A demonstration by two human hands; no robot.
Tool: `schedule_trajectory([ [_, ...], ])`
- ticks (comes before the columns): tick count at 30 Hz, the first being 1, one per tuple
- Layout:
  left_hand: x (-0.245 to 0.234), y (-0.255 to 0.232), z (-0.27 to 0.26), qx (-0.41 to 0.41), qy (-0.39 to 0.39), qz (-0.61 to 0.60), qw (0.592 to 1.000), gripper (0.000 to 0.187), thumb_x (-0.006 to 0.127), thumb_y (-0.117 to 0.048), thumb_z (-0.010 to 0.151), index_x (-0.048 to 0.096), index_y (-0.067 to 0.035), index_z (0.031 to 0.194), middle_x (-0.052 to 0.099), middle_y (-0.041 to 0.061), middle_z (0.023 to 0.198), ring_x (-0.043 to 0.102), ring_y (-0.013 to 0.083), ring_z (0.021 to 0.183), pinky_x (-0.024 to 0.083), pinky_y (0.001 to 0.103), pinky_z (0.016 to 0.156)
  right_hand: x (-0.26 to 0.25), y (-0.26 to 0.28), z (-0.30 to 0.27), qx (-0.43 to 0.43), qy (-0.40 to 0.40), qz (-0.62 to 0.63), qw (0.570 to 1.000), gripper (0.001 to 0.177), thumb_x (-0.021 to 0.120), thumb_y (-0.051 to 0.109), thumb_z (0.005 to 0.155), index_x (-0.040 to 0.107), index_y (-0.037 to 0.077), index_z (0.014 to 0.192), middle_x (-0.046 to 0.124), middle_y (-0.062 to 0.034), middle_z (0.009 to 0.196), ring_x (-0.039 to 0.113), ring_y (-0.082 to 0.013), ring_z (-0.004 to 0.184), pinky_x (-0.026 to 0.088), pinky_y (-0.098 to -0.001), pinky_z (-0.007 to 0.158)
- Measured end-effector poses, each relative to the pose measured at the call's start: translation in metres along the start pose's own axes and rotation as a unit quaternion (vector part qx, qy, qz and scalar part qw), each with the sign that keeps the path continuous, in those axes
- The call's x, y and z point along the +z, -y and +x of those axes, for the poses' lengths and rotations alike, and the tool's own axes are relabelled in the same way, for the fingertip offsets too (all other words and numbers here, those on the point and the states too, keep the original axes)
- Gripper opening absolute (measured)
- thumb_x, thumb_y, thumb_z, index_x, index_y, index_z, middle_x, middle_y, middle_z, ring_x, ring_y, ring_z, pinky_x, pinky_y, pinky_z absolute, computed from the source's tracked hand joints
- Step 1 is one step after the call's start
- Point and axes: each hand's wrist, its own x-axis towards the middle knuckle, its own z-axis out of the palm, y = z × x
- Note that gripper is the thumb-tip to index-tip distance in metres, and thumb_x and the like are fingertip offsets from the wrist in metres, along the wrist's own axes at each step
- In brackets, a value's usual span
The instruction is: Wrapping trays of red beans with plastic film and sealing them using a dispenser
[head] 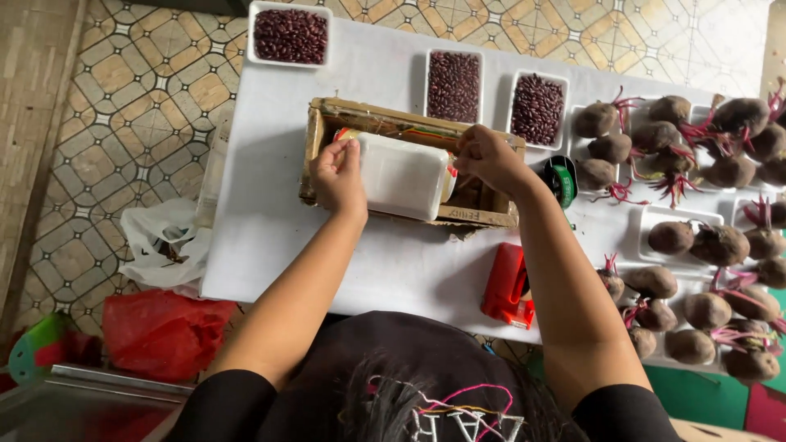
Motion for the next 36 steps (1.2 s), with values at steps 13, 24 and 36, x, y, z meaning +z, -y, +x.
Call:
schedule_trajectory([
  [13, 0.000, 0.003, -0.006, 0.155, -0.086, 0.181, 0.967, 0.012, 0.078, -0.047, 0.083, 0.073, -0.038, 0.088, 0.067, -0.020, 0.086, 0.066, 0.0143, 0.086, 0.051, 0.036, 0.078, -0.004, -0.042, 0.029, 0.053, 0.002, 0.000, 0.999, 0.035, 0.076, 0.002, 0.090, 0.055, 0.001, 0.118, 0.067, -0.0083, 0.083, 0.068, -0.0181, 0.077, 0.059, -0.0305, 0.069],
  [24, -0.006, -0.009, -0.010, 0.161, -0.106, 0.249, 0.949, 0.017, 0.076, -0.045, 0.080, 0.067, -0.031, 0.084, 0.069, -0.015, 0.080, 0.064, 0.0249, 0.087, 0.045, 0.044, 0.076, 0.001, -0.066, 0.048, 0.038, -0.009, -0.167, 0.985, 0.034, 0.078, 0.013, 0.086, 0.059, 0.010, 0.115, 0.070, -0.0046, 0.073, 0.067, -0.0197, 0.072, 0.051, -0.0335, 0.068],
  [36, -0.017, -0.023, -0.009, 0.120, -0.007, 0.264, 0.957, 0.026, 0.073, -0.040, 0.088, 0.056, -0.030, 0.105, 0.074, -0.015, 0.095, 0.067, 0.0258, 0.097, 0.042, 0.048, 0.084, 0.019, -0.011, 0.035, 0.104, -0.029, -0.360, 0.927, 0.040, 0.071, 0.035, 0.085, 0.071, 0.014, 0.119, 0.073, -0.0068, 0.094, 0.070, -0.0336, 0.095, 0.055, -0.0479, 0.080],
])
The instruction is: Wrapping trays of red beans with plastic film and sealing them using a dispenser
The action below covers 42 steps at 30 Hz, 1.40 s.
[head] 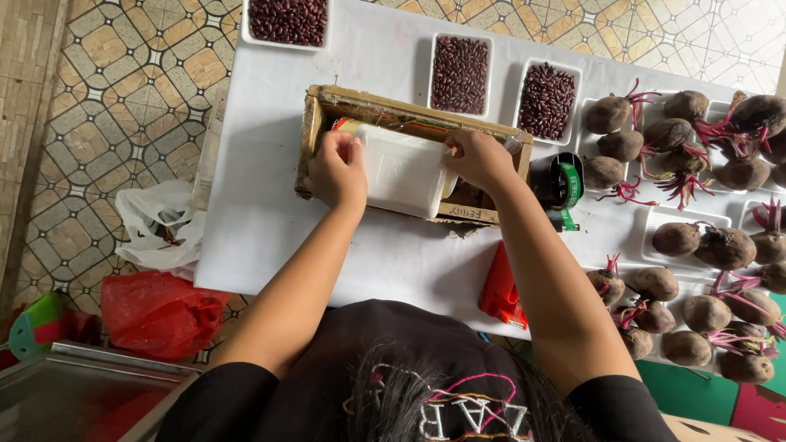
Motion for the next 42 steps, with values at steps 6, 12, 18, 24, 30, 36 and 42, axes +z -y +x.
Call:
schedule_trajectory([
  [6, 0.004, 0.009, 0.003, 0.030, 0.004, 0.051, 0.998, 0.016, 0.068, -0.048, 0.091, 0.069, -0.033, 0.096, 0.072, -0.010, 0.095, 0.068, 0.0253, 0.092, 0.045, 0.047, 0.080, -0.002, 0.001, -0.005, -0.010, -0.002, 0.020, 1.000, 0.039, 0.067, 0.026, 0.082, 0.072, 0.015, 0.119, 0.072, -0.0070, 0.090, 0.070, -0.0348, 0.091, 0.054, -0.0491, 0.078],
  [12, 0.007, 0.015, 0.001, 0.045, 0.015, 0.033, 0.998, 0.018, 0.067, -0.044, 0.094, 0.070, -0.029, 0.104, 0.071, -0.006, 0.098, 0.070, 0.0262, 0.093, 0.047, 0.048, 0.081, 0.005, -0.008, -0.011, -0.081, -0.017, 0.095, 0.992, 0.041, 0.063, 0.014, 0.077, 0.071, 0.009, 0.117, 0.068, -0.0097, 0.081, 0.068, -0.0340, 0.082, 0.053, -0.0493, 0.076],
  [18, 0.015, 0.019, -0.002, 0.036, 0.052, 0.019, 0.998, 0.025, 0.062, -0.049, 0.097, 0.065, -0.030, 0.112, 0.064, -0.008, 0.107, 0.068, 0.0216, 0.101, 0.046, 0.047, 0.086, 0.019, -0.030, -0.009, -0.124, -0.037, 0.212, 0.969, 0.043, 0.063, 0.006, 0.080, 0.069, 0.015, 0.123, 0.066, -0.0024, 0.082, 0.059, -0.0179, 0.071, 0.049, -0.0341, 0.067],
  [24, 0.020, 0.022, -0.007, 0.041, 0.061, -0.056, 0.996, 0.024, 0.052, -0.039, 0.106, 0.058, -0.021, 0.121, 0.065, -0.002, 0.112, 0.069, 0.0242, 0.108, 0.048, 0.049, 0.087, 0.019, -0.018, -0.019, -0.158, -0.066, 0.277, 0.945, 0.041, 0.068, 0.001, 0.088, 0.067, 0.011, 0.128, 0.071, -0.0058, 0.096, 0.055, -0.0155, 0.076, 0.047, -0.0301, 0.068],
  [30, 0.029, 0.028, -0.004, 0.069, 0.023, -0.062, 0.995, 0.021, 0.054, -0.039, 0.105, 0.058, -0.024, 0.119, 0.067, -0.005, 0.110, 0.070, 0.0222, 0.106, 0.052, 0.050, 0.083, 0.037, -0.023, 0.002, -0.139, -0.089, 0.343, 0.925, 0.037, 0.062, -0.005, 0.085, 0.072, 0.014, 0.116, 0.071, -0.0015, 0.096, 0.056, -0.0116, 0.076, 0.050, -0.0264, 0.071],
  [36, 0.032, 0.031, -0.004, 0.086, -0.003, -0.063, 0.994, 0.024, 0.056, -0.035, 0.105, 0.054, -0.025, 0.126, 0.066, -0.004, 0.114, 0.070, 0.0220, 0.108, 0.053, 0.052, 0.084, 0.045, -0.013, 0.002, -0.117, -0.215, 0.212, 0.946, 0.037, 0.067, -0.001, 0.082, 0.072, 0.021, 0.112, 0.074, -0.0022, 0.090, 0.066, -0.0215, 0.072, 0.055, -0.0363, 0.067],
  [42, 0.052, 0.053, 0.007, 0.095, -0.001, -0.040, 0.995, 0.030, 0.057, -0.034, 0.104, 0.047, -0.026, 0.132, 0.064, -0.004, 0.111, 0.071, 0.0230, 0.106, 0.054, 0.052, 0.083, 0.051, -0.002, -0.026, -0.244, -0.403, -0.097, 0.877, 0.020, 0.062, 0.011, 0.093, 0.074, 0.026, 0.099, 0.068, 0.0056, 0.102, 0.065, -0.0198, 0.092, 0.055, -0.0262, 0.078],
])
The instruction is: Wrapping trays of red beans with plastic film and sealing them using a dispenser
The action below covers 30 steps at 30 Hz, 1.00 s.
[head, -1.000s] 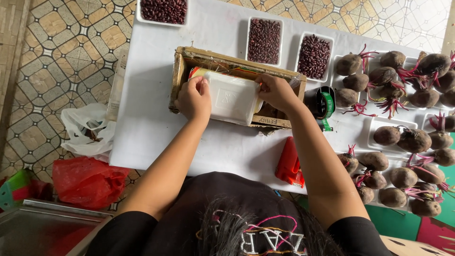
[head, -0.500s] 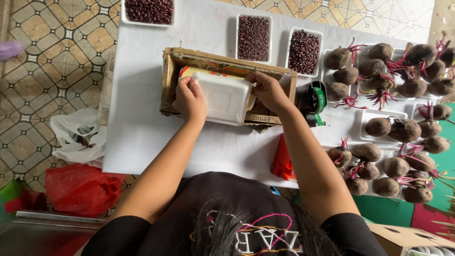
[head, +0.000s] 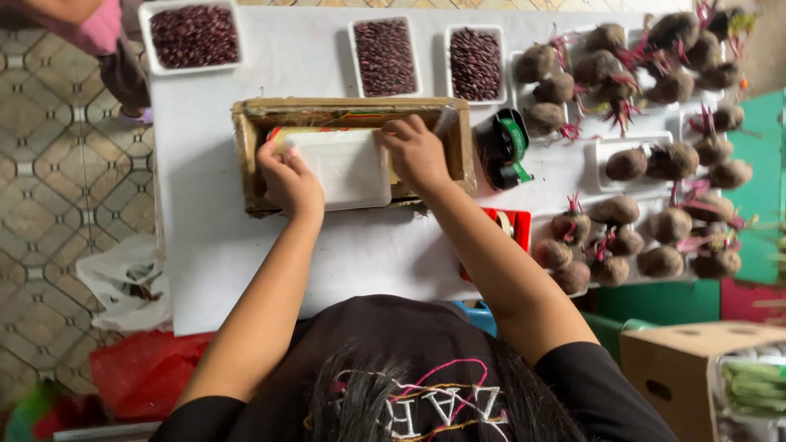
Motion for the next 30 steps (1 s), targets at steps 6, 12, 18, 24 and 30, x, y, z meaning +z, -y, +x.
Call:
schedule_trajectory([
  [6, -0.014, 0.012, 0.009, 0.090, 0.046, -0.103, 0.989, 0.038, 0.055, -0.011, 0.107, 0.039, -0.013, 0.141, 0.056, 0.021, 0.130, 0.059, 0.0432, 0.125, 0.047, 0.060, 0.102, -0.054, 0.002, -0.055, 0.164, -0.122, 0.072, 0.976, 0.040, 0.062, -0.003, 0.083, 0.073, 0.020, 0.114, 0.063, -0.0059, 0.112, 0.063, -0.0320, 0.099, 0.055, -0.0385, 0.087],
  [12, -0.095, -0.097, -0.044, 0.274, 0.046, -0.123, 0.953, 0.043, 0.057, -0.005, 0.095, 0.042, -0.002, 0.135, 0.043, 0.023, 0.133, 0.040, 0.0437, 0.122, 0.031, 0.054, 0.104, -0.173, -0.007, -0.228, 0.434, -0.175, 0.006, 0.884, 0.005, 0.065, 0.012, 0.091, 0.068, 0.009, 0.094, 0.067, -0.0059, 0.092, 0.061, -0.0229, 0.088, 0.046, -0.0368, 0.081],
  [18, -0.066, -0.098, -0.189, 0.261, 0.537, -0.279, 0.752, 0.019, 0.061, -0.010, 0.099, 0.063, -0.007, 0.118, 0.067, 0.012, 0.100, 0.064, 0.0309, 0.094, 0.047, 0.041, 0.091, -0.125, 0.025, -0.333, 0.631, 0.037, 0.018, 0.775, 0.026, 0.069, 0.050, 0.096, 0.081, 0.028, 0.101, 0.075, -0.0085, 0.096, 0.070, -0.0366, 0.100, 0.050, -0.0440, 0.097],
  [24, -0.013, -0.058, -0.296, 0.231, 0.797, -0.046, 0.556, 0.026, 0.067, -0.020, 0.089, 0.071, -0.015, 0.114, 0.073, 0.012, 0.103, 0.070, 0.0338, 0.105, 0.055, 0.046, 0.091, -0.108, 0.026, -0.303, 0.735, 0.095, 0.105, 0.663, 0.044, 0.064, 0.060, 0.095, 0.076, 0.022, 0.115, 0.052, -0.0135, 0.144, 0.042, -0.0398, 0.138, 0.045, -0.0556, 0.107],
  [30, 0.018, -0.058, -0.325, -0.091, 0.784, -0.101, 0.606, 0.034, 0.073, -0.011, 0.087, 0.068, -0.007, 0.120, 0.073, 0.011, 0.104, 0.070, 0.0201, 0.091, 0.057, 0.030, 0.076, -0.126, 0.047, -0.313, 0.734, 0.013, 0.102, 0.672, 0.019, 0.072, 0.051, 0.092, 0.076, 0.033, 0.089, 0.056, 0.0052, 0.133, 0.044, -0.0284, 0.131, 0.046, -0.0523, 0.102],
])
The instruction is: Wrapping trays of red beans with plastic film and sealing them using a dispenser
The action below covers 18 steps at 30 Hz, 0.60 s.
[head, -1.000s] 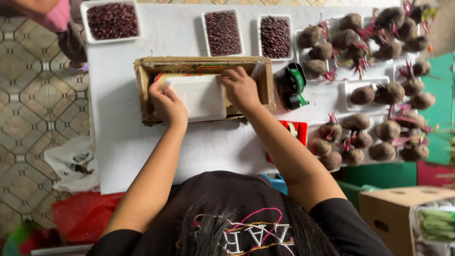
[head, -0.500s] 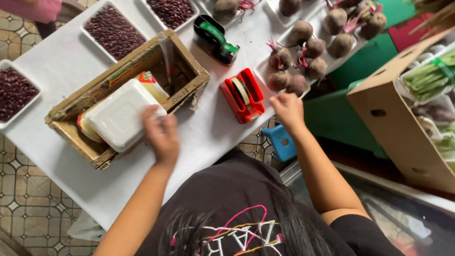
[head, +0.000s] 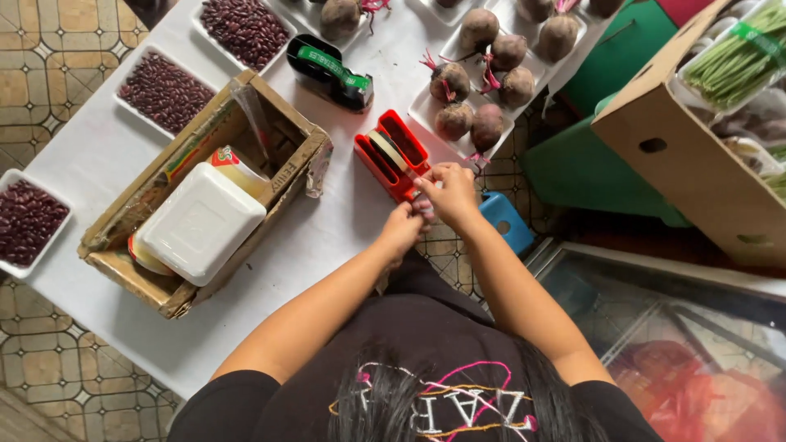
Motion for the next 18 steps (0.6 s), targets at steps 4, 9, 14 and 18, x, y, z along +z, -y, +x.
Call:
schedule_trajectory([
  [4, -0.006, -0.023, -0.015, -0.102, 0.013, -0.142, 0.985, 0.032, 0.063, -0.020, 0.085, 0.066, -0.020, 0.117, 0.073, -0.007, 0.107, 0.067, 0.0078, 0.086, 0.049, 0.021, 0.067, -0.044, -0.035, -0.069, -0.085, 0.036, 0.064, 0.994, 0.022, 0.073, 0.035, 0.090, 0.076, 0.015, 0.082, 0.072, -0.0114, 0.085, 0.063, -0.0318, 0.089, 0.049, -0.0463, 0.081],
  [9, -0.002, -0.031, -0.022, -0.153, 0.005, -0.287, 0.946, 0.041, 0.066, -0.034, 0.077, 0.072, -0.022, 0.116, 0.075, -0.005, 0.108, 0.067, 0.0094, 0.084, 0.050, 0.024, 0.068, -0.076, -0.067, -0.135, 0.078, 0.103, 0.151, 0.980, 0.014, 0.075, 0.025, 0.088, 0.078, 0.013, 0.082, 0.063, 0.0006, 0.064, 0.054, -0.0138, 0.069, 0.044, -0.0306, 0.067],
  [14, 0.011, -0.041, -0.024, -0.158, -0.038, -0.326, 0.931, 0.038, 0.077, -0.047, 0.080, 0.071, -0.026, 0.111, 0.072, -0.009, 0.104, 0.061, 0.0069, 0.079, 0.045, 0.021, 0.062, -0.074, -0.079, -0.141, 0.117, 0.106, 0.185, 0.970, 0.015, 0.075, 0.021, 0.090, 0.080, 0.008, 0.086, 0.063, -0.0006, 0.066, 0.051, -0.0141, 0.069, 0.040, -0.0289, 0.066],
  [18, 0.020, -0.035, -0.018, -0.140, -0.091, -0.309, 0.936, 0.034, 0.087, -0.038, 0.080, 0.072, -0.019, 0.103, 0.074, -0.005, 0.094, 0.064, 0.0073, 0.069, 0.044, 0.020, 0.052, -0.062, -0.097, -0.136, 0.126, 0.117, 0.165, 0.971, 0.013, 0.077, 0.022, 0.090, 0.082, 0.010, 0.088, 0.066, -0.0009, 0.066, 0.052, -0.0140, 0.068, 0.038, -0.0280, 0.066],
])
